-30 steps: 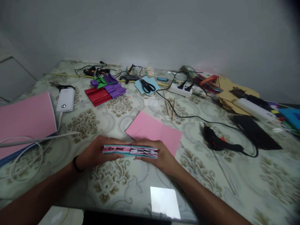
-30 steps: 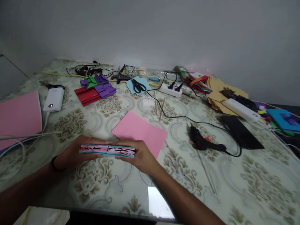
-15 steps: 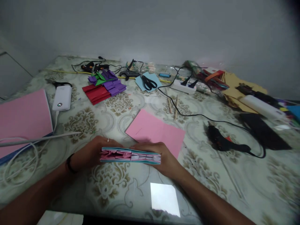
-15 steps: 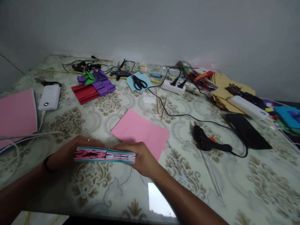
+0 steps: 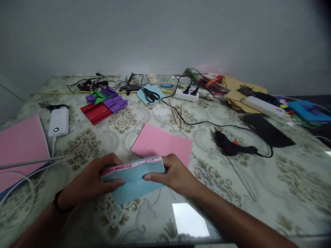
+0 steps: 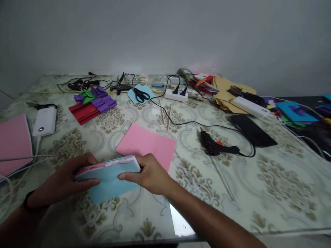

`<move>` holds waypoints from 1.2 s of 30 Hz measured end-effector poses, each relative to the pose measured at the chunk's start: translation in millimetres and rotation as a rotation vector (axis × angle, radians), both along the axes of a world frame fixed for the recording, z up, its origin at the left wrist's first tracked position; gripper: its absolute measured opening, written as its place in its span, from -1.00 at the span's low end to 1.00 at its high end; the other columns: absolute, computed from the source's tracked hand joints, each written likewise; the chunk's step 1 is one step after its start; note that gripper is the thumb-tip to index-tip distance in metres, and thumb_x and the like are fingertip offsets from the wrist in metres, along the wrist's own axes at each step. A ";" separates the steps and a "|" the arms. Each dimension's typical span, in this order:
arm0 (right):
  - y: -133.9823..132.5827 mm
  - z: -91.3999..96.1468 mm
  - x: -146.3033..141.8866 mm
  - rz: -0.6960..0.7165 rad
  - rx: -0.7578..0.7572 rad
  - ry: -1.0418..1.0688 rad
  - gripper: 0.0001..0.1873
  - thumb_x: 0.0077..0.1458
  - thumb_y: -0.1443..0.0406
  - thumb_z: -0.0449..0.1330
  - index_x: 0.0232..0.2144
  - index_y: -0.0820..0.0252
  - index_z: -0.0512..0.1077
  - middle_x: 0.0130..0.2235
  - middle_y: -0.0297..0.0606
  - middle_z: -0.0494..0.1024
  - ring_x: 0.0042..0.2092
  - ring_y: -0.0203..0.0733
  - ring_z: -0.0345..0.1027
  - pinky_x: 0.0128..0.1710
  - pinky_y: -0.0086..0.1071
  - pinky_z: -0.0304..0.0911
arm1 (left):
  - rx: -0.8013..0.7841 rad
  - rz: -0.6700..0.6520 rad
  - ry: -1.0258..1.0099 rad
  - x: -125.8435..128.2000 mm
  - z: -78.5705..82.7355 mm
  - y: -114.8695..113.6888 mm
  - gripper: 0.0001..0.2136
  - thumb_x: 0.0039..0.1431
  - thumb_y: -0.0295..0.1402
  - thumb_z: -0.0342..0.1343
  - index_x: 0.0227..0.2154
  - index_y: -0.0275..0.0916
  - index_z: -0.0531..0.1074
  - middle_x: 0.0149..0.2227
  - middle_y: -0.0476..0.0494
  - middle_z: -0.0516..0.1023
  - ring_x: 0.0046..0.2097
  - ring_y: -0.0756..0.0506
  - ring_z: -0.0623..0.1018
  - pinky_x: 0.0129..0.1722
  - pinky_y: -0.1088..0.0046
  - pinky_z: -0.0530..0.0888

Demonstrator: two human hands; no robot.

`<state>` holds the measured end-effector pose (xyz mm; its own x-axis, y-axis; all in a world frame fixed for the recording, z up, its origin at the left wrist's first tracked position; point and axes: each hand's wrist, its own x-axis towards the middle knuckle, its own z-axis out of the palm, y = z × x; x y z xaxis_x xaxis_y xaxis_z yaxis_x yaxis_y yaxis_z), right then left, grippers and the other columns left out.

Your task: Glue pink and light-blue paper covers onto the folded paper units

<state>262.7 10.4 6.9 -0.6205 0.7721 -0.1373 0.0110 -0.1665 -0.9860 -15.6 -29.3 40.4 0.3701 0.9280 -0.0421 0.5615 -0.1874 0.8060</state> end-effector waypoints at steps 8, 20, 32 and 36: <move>5.8 13.2 3.3 0.064 0.097 -0.038 -0.69 0.12 0.08 0.45 -0.23 0.17 0.61 -0.29 -0.34 0.60 -0.31 -0.23 0.44 -0.33 -0.41 0.35 | -0.173 -0.150 -0.042 10.9 6.4 -0.3 -0.76 0.24 -0.17 0.29 -0.12 -0.16 0.52 -0.22 -0.02 0.62 -0.26 -0.10 0.56 -0.29 0.51 0.49; 90.4 23.5 16.8 -0.272 -0.019 -0.034 -0.53 -0.02 -0.02 0.48 -0.26 0.20 0.52 -0.26 -0.23 0.63 -0.31 -0.25 0.48 -0.32 -0.40 0.36 | -0.401 0.281 -0.755 60.7 -5.2 72.0 -0.44 -0.15 -0.33 0.55 -0.06 -0.29 0.51 -0.17 -0.19 0.72 -0.21 -0.21 0.68 -0.21 0.36 0.58; 112.1 23.1 29.1 -0.082 0.543 -0.763 -0.80 0.23 0.22 0.36 -0.19 0.26 0.59 -0.06 0.02 0.66 0.03 0.07 0.52 0.11 -0.17 0.34 | -0.137 0.493 -0.829 28.3 21.0 106.9 -0.52 -0.27 -0.39 0.55 -0.21 -0.29 0.55 -0.30 -0.03 0.70 -0.31 -0.05 0.60 -0.28 0.51 0.56; 105.7 15.3 23.7 -0.032 0.624 -1.008 -0.55 0.08 0.24 0.48 -0.02 0.36 0.57 0.14 0.25 0.54 0.29 0.32 0.32 0.27 -0.05 0.23 | -0.100 0.550 -0.786 8.9 28.3 92.7 -0.56 -0.27 -0.44 0.54 -0.24 -0.23 0.56 -0.36 0.04 0.66 -0.39 0.00 0.55 -0.41 0.59 0.48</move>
